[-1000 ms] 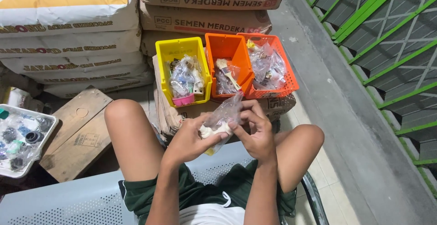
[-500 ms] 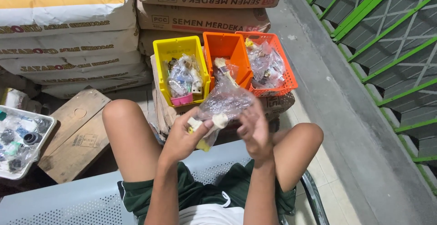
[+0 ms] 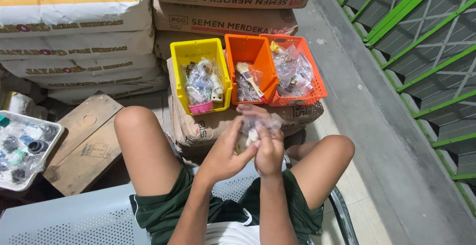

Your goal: Cleaning and inspecting small plastic hardware components using a paintbrush and sorting them into bins and bags.

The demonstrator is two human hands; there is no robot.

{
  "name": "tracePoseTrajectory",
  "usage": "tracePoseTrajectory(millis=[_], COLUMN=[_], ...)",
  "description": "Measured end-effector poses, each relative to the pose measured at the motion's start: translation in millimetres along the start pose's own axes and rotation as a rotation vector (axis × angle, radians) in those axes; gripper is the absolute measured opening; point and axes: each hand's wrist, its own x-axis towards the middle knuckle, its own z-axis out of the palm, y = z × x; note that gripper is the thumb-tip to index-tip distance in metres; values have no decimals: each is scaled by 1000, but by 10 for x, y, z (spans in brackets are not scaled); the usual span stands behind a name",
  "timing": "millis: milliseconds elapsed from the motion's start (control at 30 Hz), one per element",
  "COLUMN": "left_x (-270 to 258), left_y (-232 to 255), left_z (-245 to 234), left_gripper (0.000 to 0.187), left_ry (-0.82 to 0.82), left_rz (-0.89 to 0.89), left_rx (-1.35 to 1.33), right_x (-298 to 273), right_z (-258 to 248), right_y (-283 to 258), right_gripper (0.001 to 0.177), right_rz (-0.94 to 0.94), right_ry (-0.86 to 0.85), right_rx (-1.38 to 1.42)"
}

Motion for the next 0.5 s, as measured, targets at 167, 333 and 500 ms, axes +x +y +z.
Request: tracePoseTrajectory(millis=[167, 333, 500], left_x=[30, 7, 1], left_y=[154, 23, 38], left_z=[-23, -62, -108], left_gripper=[46, 36, 33], left_ry=[-74, 23, 68], left_rz=[-34, -22, 6], left_rx=[77, -74, -95], right_x=[-83, -63, -40], right_z=[-157, -108, -103], right_y=[329, 179, 120], right_gripper=[18, 24, 31], right_rz=[204, 170, 121], right_ry=[33, 19, 0], right_rx=[625, 555, 466])
